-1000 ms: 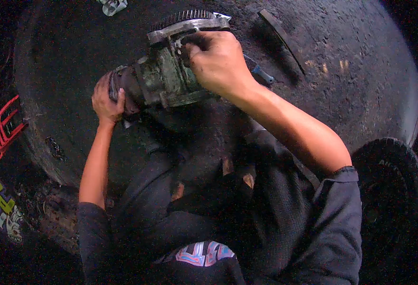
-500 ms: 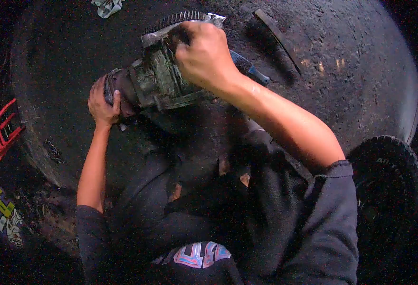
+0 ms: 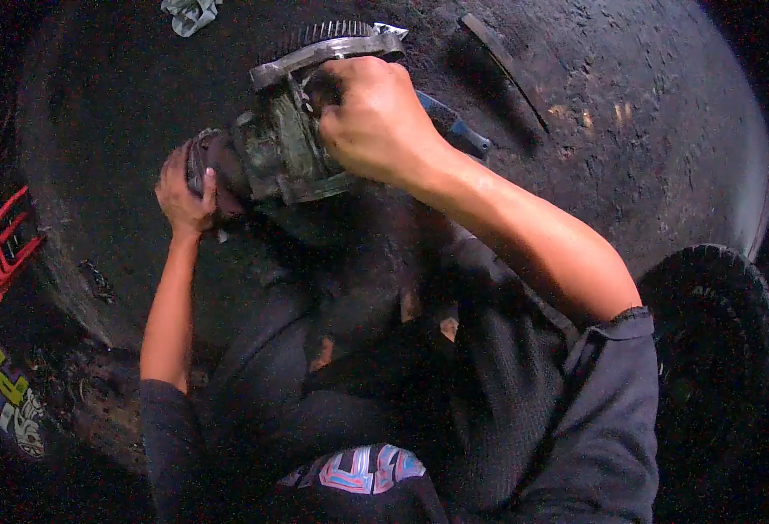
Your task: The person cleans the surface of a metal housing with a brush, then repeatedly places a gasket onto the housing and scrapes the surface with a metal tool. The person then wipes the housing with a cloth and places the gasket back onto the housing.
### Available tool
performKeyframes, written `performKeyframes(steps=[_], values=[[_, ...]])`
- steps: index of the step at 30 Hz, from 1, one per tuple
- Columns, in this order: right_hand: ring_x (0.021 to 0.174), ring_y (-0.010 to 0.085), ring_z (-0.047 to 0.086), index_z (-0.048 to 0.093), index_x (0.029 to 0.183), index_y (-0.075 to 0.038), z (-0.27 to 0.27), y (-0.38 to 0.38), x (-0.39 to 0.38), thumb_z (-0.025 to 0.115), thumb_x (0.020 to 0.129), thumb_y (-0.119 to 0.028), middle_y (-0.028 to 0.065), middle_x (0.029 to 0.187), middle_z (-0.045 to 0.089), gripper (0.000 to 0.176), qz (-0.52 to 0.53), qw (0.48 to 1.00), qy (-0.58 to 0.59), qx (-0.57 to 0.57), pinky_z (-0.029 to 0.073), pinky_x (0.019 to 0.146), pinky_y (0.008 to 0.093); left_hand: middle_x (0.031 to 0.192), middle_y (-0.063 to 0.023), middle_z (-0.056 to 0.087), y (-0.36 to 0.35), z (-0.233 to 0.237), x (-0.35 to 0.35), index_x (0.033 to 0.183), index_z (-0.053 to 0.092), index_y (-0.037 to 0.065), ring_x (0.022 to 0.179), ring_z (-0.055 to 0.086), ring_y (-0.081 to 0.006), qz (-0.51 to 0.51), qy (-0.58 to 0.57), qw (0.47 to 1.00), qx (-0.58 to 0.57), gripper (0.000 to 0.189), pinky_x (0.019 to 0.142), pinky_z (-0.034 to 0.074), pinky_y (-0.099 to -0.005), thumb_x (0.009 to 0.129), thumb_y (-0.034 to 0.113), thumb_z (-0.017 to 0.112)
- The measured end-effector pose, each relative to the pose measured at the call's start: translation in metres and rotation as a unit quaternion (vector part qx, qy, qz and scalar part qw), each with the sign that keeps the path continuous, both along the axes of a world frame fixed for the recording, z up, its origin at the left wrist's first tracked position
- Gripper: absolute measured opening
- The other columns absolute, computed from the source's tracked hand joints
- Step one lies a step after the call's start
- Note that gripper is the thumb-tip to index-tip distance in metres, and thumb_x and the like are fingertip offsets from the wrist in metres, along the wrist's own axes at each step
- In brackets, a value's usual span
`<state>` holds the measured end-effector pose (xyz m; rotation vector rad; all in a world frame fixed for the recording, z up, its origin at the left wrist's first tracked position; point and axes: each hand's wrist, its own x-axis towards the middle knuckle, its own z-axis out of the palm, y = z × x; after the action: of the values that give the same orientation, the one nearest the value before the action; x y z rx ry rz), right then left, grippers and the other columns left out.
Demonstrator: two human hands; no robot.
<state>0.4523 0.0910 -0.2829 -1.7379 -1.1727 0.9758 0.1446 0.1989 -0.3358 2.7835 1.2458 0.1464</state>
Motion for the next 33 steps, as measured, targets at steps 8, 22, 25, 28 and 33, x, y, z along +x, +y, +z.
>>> performKeyframes(steps=[8, 22, 25, 28, 33], values=[[0.075, 0.0409, 0.059, 0.062, 0.09, 0.001, -0.001, 0.009, -0.017, 0.056, 0.078, -0.002, 0.0238, 0.078, 0.059, 0.013, -0.001, 0.995, -0.087, 0.053, 0.048, 0.064, 0.0394, 0.119, -0.0148, 0.056, 0.002, -0.008, -0.005, 0.122, 0.054, 0.008, 0.114, 0.05, -0.0319, 0.024, -0.024, 0.999, -0.017, 0.055, 0.096, 0.035, -0.045, 0.075, 0.035, 0.062], [0.08, 0.0425, 0.06, 0.061, 0.086, 0.003, 0.002, 0.005, -0.004, 0.057, 0.067, -0.006, 0.0269, 0.079, 0.06, 0.021, -0.014, 1.0, 0.001, 0.006, 0.049, 0.071, 0.0462, 0.12, -0.0163, 0.056, 0.002, -0.006, -0.004, 0.123, 0.052, 0.005, 0.112, 0.052, -0.0346, -0.004, -0.006, 1.0, 0.011, 0.054, 0.096, 0.036, -0.047, 0.08, 0.036, 0.059], [0.082, 0.0403, 0.061, 0.062, 0.094, 0.002, 0.001, 0.021, -0.017, 0.056, 0.076, -0.003, 0.0251, 0.084, 0.061, 0.02, 0.006, 0.997, -0.071, 0.031, 0.049, 0.07, 0.0409, 0.118, -0.0173, 0.057, 0.003, -0.005, -0.005, 0.122, 0.052, 0.004, 0.111, 0.052, -0.0357, -0.015, 0.001, 1.0, 0.016, 0.053, 0.094, 0.038, -0.0458, 0.08, 0.035, 0.059], [0.081, 0.0406, 0.061, 0.062, 0.093, 0.002, -0.006, 0.011, 0.0, 0.056, 0.076, -0.003, 0.0248, 0.083, 0.061, 0.018, -0.008, 0.998, -0.057, 0.038, 0.048, 0.07, 0.0408, 0.118, -0.0183, 0.057, 0.0, -0.001, -0.001, 0.122, 0.052, 0.003, 0.11, 0.053, -0.0361, 0.002, 0.042, 0.999, 0.034, 0.053, 0.093, 0.039, -0.0454, 0.08, 0.035, 0.058], [0.08, 0.0429, 0.06, 0.062, 0.086, 0.002, -0.003, -0.006, -0.008, 0.055, 0.066, -0.005, 0.0263, 0.078, 0.06, 0.023, -0.01, 0.998, -0.018, 0.052, 0.049, 0.072, 0.046, 0.12, -0.0188, 0.055, 0.001, -0.003, -0.007, 0.124, 0.051, 0.004, 0.112, 0.052, -0.036, 0.002, 0.019, 1.0, 0.008, 0.054, 0.095, 0.037, -0.0462, 0.081, 0.036, 0.058]])
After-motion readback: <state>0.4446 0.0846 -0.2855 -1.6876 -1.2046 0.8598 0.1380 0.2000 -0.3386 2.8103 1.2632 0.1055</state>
